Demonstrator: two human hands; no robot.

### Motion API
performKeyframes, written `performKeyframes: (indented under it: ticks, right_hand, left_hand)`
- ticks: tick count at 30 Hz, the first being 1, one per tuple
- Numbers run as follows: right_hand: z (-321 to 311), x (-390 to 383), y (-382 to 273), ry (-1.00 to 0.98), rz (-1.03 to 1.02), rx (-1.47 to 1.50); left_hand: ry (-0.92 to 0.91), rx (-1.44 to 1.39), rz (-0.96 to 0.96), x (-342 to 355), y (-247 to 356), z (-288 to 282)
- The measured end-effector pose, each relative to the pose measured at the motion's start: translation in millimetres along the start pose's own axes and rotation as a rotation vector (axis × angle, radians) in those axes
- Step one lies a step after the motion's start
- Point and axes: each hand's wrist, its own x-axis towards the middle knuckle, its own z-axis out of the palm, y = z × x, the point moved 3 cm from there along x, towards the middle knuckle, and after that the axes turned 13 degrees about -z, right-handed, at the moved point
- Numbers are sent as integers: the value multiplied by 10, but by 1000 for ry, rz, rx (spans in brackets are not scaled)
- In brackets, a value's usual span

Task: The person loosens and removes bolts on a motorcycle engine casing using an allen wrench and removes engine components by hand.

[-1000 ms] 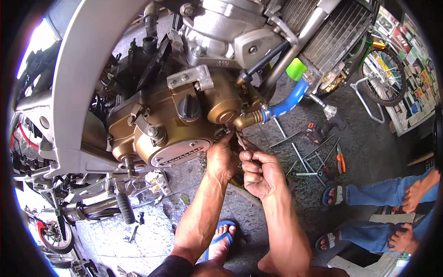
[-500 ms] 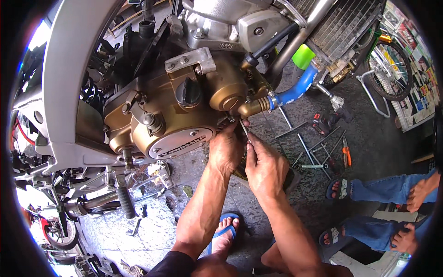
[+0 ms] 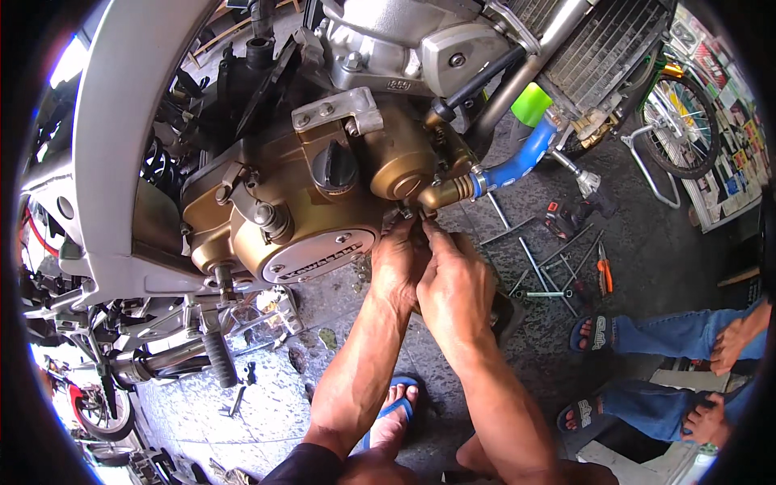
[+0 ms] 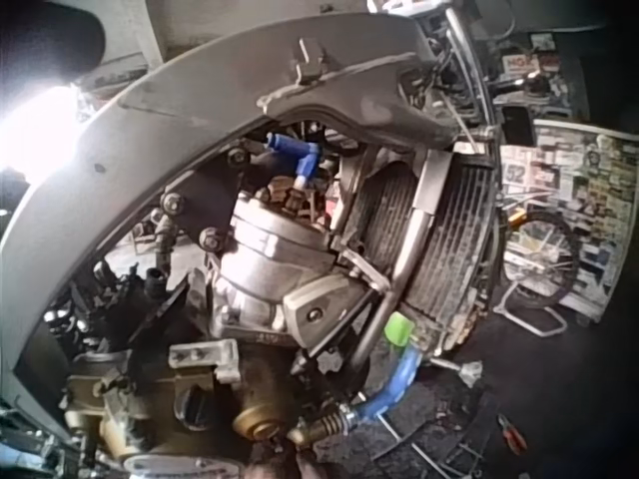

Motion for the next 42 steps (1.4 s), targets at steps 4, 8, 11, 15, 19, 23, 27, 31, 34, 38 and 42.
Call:
performKeyframes:
  ticks: [4,8,11,15,19,23,27,31,34,38,42]
  right_hand:
    - [56,1,335,-2,208,599]
    - [56,-7,415,-121,599,1225]
    - [75,-12,398,-131,829,1537]
    - [111,-60,434,-184,735,1487]
    - [93,-127,242,-37,188,675]
    - [205,-257,61,-80,107,582]
    - [316,-269,-33,-25,38,514]
    - [342,-283,-73,-41,28,407]
    - [323,-279,-141,-11,-15,247]
    - [402,-242,-166,65,55,447]
    - [264,-165,-278,-25,-23,178]
  left_hand:
    - [41,4,-21,-34,-61,95]
    - [6,125,-13,51,3,-138]
    - [-10,120,-91,-21,5,-77]
    - [24,117,-27,4,13,-51]
    - [-65,147,53,-175,21,14]
    - [-112,31,116,-387,99,-146]
    - [14,141,222,-419,223,-194]
    - [-25,184,213,-363,302,-311]
    - [-14,149,201,-352,291,-343]
    - [-21,167,197,-428,325,-282]
    - [30,110,131,-411,302,-271]
